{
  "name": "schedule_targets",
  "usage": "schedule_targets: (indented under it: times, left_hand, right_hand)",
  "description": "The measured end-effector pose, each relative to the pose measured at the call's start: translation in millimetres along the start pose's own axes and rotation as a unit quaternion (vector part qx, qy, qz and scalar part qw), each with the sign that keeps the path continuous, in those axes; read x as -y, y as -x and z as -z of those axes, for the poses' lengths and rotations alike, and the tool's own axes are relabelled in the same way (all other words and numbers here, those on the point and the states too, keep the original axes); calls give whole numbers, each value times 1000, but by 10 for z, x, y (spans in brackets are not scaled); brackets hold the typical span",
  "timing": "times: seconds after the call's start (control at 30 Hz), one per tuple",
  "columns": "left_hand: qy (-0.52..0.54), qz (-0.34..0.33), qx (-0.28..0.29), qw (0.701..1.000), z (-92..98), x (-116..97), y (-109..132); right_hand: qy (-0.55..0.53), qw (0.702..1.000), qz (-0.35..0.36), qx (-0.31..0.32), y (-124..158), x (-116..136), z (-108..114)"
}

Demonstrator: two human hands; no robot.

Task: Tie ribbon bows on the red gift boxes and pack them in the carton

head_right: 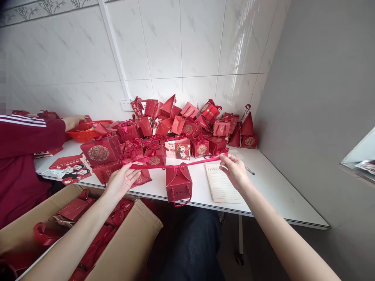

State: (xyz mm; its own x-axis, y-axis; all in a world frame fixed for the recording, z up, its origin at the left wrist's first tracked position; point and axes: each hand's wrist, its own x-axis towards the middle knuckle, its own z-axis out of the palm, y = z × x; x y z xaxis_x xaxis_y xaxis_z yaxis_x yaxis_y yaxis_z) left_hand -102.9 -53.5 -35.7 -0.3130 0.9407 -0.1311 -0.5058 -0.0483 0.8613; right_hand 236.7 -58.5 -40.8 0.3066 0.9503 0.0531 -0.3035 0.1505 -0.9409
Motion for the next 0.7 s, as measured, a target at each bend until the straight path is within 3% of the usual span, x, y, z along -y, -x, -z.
schedule_targets:
  times: [0.3,0.7]
  left_hand:
    - [8,10,-26,1000,213,89,-18]
    - [14,42,-47,998,336,215,18]
  right_hand:
    - [22,999,-32,-13,-16,-125,196]
    - [21,998,-57,-15,35,-245,349]
